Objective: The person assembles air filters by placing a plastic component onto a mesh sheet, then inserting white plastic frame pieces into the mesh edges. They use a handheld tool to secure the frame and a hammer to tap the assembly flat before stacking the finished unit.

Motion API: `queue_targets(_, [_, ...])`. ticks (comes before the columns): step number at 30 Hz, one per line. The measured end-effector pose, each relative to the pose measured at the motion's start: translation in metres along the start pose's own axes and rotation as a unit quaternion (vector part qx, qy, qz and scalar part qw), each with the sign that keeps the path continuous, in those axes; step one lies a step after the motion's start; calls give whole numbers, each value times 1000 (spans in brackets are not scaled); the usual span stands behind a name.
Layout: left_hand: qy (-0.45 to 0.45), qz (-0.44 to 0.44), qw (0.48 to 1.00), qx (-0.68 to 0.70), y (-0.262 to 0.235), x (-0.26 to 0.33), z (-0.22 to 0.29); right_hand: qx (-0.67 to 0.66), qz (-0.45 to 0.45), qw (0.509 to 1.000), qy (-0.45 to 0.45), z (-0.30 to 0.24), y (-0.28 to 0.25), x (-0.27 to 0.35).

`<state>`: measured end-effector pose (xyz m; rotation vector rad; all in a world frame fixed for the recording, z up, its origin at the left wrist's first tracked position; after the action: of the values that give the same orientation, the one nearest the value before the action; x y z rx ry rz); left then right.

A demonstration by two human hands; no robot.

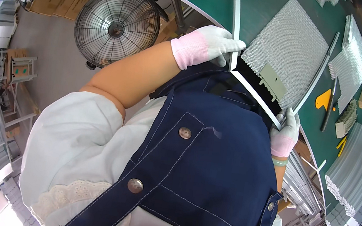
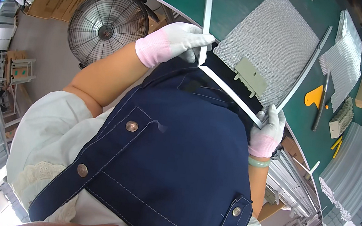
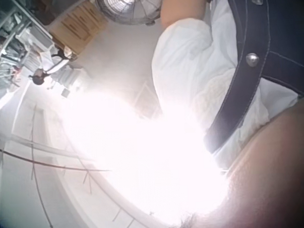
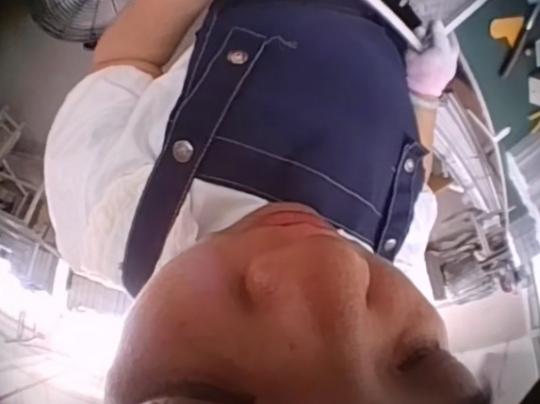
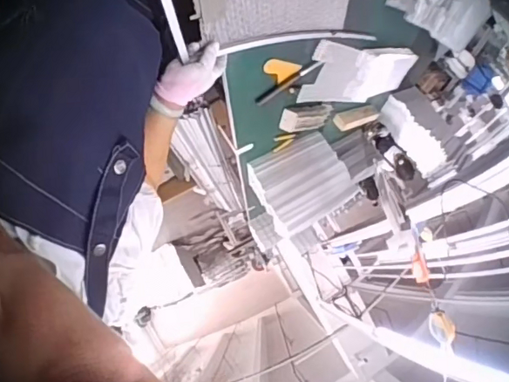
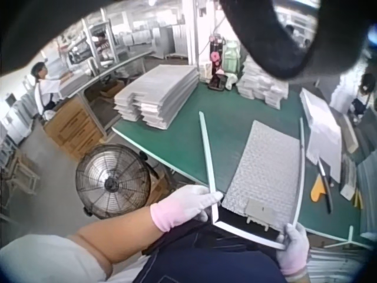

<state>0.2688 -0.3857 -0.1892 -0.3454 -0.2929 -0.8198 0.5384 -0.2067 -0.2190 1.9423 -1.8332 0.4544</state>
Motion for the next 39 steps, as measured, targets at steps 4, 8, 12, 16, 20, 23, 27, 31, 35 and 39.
queue_targets(4, [46,-19,979,-196,3,-5,10,16,-12,1000,-16,2,-6,-8])
queue_targets(8, [23,-44,990,-134,17,-12,-5,30,-36,998,-35,6,-8,-11])
queue_targets(12, [1,-54,998,-43,27,-7,2,16,-27,999,-3,4,-2,-3])
queue_targets(16, [-47,-79,994,61,24,4,24,98,-75,988,-88,-7,-1,0])
queue_targets(20, [65,-89,993,41,22,17,83,201,-158,945,-206,-30,0,-3])
queue_targets(23, [130,-82,988,-34,31,17,123,122,-147,976,-105,-33,-3,-8])
queue_targets(27, [146,-102,980,-90,43,20,146,-20,-129,989,67,-23,-3,-11])
queue_targets(31, [154,-106,973,-134,45,30,156,-17,-123,991,46,-23,-5,-13])
queue_targets(35, [144,-105,974,-140,48,29,153,-39,-125,989,73,-20,-6,-13])
queue_targets(39, [128,-101,977,-140,48,33,152,-54,-141,984,99,-16,-7,-17])
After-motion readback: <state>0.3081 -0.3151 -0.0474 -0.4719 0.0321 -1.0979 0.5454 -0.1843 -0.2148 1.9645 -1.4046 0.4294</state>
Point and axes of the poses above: each hand's wrist, its own x-axis away from the middle knuckle, its own y-axis out of the palm, z = x × y, the point moved 7 cm from there along -x, towards the middle knuckle, and after that the axes turned 15 degrees about z, right-handed, at the moved point
